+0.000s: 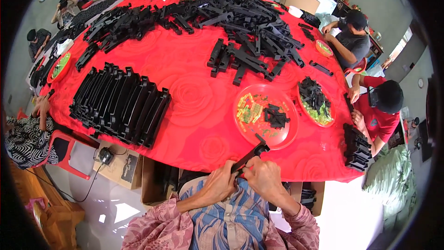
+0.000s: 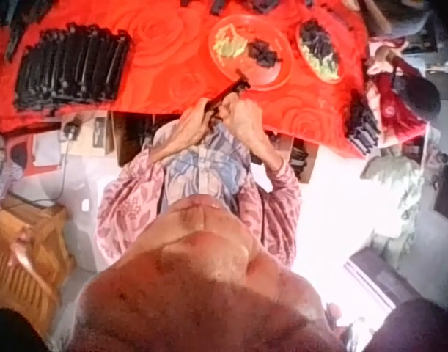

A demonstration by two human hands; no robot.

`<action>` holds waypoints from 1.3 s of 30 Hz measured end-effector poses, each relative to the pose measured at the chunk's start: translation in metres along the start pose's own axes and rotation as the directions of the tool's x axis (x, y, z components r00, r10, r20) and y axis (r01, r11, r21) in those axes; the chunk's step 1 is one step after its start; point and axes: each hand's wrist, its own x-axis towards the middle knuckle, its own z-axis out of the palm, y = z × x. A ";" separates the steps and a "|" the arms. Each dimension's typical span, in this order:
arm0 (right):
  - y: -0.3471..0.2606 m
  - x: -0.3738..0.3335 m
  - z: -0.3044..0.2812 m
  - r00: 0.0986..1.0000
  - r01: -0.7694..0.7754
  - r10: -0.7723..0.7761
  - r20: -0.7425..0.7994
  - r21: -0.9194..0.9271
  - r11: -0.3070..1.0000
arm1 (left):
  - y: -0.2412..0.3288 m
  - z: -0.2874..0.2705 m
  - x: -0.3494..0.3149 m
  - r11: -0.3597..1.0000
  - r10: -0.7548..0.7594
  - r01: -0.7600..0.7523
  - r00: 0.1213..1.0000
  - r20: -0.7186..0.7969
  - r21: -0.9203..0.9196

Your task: The person assembles a plastic housing by hand, attaching small metal clips, yellow plastic tabs, and plastic plates to it.

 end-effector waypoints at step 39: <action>0.022 0.012 -0.046 0.998 0.059 -0.050 -0.036 0.286 0.957 | -0.013 -0.021 0.013 0.959 -0.079 0.149 0.958 0.276 -0.240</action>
